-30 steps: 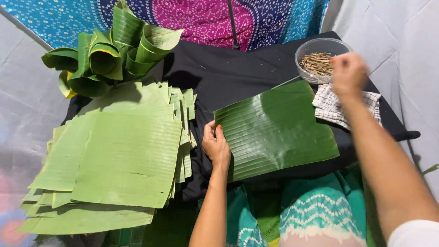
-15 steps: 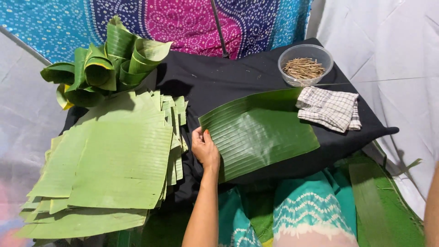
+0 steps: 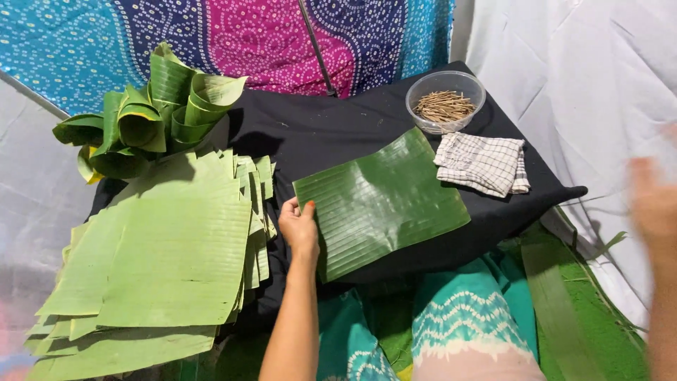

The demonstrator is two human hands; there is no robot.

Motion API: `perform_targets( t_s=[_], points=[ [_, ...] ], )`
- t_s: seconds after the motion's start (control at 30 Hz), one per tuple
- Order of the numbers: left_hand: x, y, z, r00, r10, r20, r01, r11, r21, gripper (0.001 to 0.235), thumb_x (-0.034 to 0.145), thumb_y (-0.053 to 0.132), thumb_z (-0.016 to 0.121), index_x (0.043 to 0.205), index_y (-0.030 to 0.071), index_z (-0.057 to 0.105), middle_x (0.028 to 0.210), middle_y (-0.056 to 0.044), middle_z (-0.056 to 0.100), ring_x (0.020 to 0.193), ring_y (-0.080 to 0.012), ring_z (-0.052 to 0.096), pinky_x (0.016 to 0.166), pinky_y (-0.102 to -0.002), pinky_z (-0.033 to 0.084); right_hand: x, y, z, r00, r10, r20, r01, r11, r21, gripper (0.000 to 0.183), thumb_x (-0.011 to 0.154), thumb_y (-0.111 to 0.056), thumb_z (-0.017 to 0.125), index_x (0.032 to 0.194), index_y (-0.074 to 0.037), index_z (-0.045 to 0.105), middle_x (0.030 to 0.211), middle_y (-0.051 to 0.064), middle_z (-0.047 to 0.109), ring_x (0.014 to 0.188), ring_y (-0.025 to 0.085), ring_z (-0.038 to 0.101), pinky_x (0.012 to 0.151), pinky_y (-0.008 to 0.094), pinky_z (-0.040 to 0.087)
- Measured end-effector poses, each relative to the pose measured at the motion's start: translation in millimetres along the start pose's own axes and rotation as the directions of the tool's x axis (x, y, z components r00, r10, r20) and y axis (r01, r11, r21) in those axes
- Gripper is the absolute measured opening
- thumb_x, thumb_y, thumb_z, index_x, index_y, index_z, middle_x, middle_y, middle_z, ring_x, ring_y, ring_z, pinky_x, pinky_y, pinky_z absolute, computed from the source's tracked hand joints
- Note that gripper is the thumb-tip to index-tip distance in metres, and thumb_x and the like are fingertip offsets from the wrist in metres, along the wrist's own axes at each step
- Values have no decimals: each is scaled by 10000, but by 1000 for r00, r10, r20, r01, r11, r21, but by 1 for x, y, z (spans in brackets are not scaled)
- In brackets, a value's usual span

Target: Cleaning banana leaves with a cloth and rolling them into cone shapes secured with toothpicks.

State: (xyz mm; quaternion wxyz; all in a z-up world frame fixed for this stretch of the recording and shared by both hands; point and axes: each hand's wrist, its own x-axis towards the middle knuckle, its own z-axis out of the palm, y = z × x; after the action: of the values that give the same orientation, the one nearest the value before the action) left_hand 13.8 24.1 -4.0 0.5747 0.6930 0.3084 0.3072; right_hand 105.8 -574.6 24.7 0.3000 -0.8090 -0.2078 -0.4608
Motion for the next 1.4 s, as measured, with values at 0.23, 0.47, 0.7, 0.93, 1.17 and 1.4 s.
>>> perform_targets(
  t_s=[0.23,0.47,0.7,0.93,1.17,1.4],
  points=[
    [-24,112,-17,977,212,-34,-201,848,-491,95,940,21,672,1006,89,673,754,-9,687,659,-82,670,613,-249,616,23,-277,115,852,-303,428,130,913,388,302,907,-234,691,1202,-188,739,1266,114,697,1202,384,627,997,506,500],
    [-84,137,-51,708,646,285,-585,763,-276,285,856,-115,687,1040,86,769,1059,-117,786,1129,-276,717,1092,-450,467,18,-300,172,682,15,731,-526,704,477,370,1021,-347,559,1264,-103,694,1261,158,674,1183,429,636,923,534,550],
    [-91,59,-69,643,379,665,-624,763,168,245,810,-39,626,874,190,685,1149,27,788,1238,-264,661,1169,-525,333,-1,-225,176,225,354,908,-769,-507,389,192,1017,-333,563,1152,-210,620,1111,44,736,1017,281,727,902,542,575],
    [-83,129,-80,607,69,792,-392,893,223,326,730,140,619,1035,119,733,1145,-169,775,1108,-441,695,952,-562,514,8,-201,182,353,599,719,-914,57,401,455,940,52,612,1373,-72,545,1237,133,678,1086,288,693,843,455,612],
    [-1,77,-7,790,171,588,-532,667,521,582,946,213,635,1488,77,474,1441,-237,537,1337,-445,529,1124,-574,390,32,-233,169,456,602,655,-890,320,325,451,969,73,542,1418,27,531,1164,336,665,1023,424,694,715,507,632],
    [44,34,30,882,52,469,-402,603,689,710,809,388,838,1425,178,555,1289,-68,495,1265,-342,461,1056,-597,408,20,-222,177,482,593,645,-876,345,337,275,980,56,536,1246,116,579,861,354,679,559,360,708,441,357,591]
  ],
)
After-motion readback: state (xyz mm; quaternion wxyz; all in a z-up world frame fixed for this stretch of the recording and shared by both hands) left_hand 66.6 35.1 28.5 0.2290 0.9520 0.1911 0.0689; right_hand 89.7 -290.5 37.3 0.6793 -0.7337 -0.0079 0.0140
